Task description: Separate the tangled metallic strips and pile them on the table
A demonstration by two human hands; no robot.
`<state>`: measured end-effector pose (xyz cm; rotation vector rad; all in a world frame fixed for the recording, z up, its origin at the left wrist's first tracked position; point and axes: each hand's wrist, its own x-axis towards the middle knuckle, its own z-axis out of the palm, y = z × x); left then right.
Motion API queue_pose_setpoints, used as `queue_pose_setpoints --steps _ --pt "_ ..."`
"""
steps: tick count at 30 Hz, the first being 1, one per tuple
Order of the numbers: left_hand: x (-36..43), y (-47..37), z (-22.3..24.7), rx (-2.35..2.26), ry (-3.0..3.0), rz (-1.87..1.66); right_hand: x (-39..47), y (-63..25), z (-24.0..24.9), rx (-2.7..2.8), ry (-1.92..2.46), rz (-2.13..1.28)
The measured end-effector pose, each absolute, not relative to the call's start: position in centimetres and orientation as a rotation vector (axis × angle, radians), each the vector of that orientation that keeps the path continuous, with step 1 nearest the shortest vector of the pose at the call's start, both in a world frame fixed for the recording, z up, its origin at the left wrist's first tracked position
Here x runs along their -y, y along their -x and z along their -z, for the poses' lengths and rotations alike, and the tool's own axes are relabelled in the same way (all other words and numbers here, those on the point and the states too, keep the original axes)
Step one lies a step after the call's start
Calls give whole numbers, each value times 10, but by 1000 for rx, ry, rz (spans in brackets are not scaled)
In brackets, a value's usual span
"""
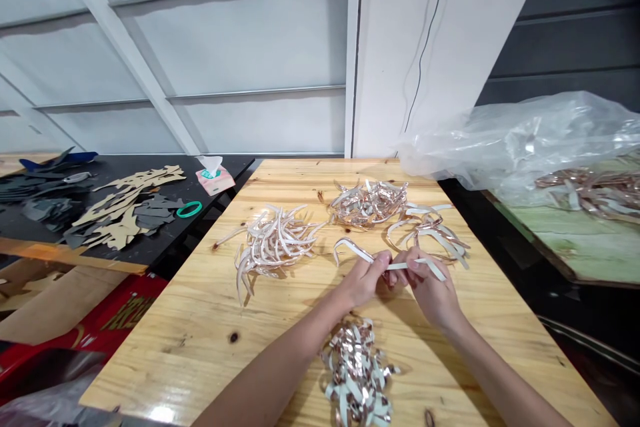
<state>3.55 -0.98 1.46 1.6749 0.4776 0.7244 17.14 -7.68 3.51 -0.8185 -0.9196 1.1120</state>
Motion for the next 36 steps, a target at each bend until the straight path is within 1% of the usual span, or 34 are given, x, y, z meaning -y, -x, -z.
queue_pose_setpoints --steps 6,14,24,28,32,36 --pt "9 -39 -12 -513 -1693 -758 76 -173 -37 808 740 -1185" --pt "7 -37 -7 -578 -1685 -670 77 -174 -43 686 660 -1254" --pt "2 -38 -5 -599 -1746 -733 73 -188 -45 613 629 -1101" --pt "-1 -39 0 -602 -1636 -723 71 -190 -44 552 608 -1242" --pt "-8 -41 5 -582 -1377 -668 67 -189 -38 507 692 -1391" --pt "-10 -42 5 -513 -1226 -582 64 -184 -33 599 807 -1380"
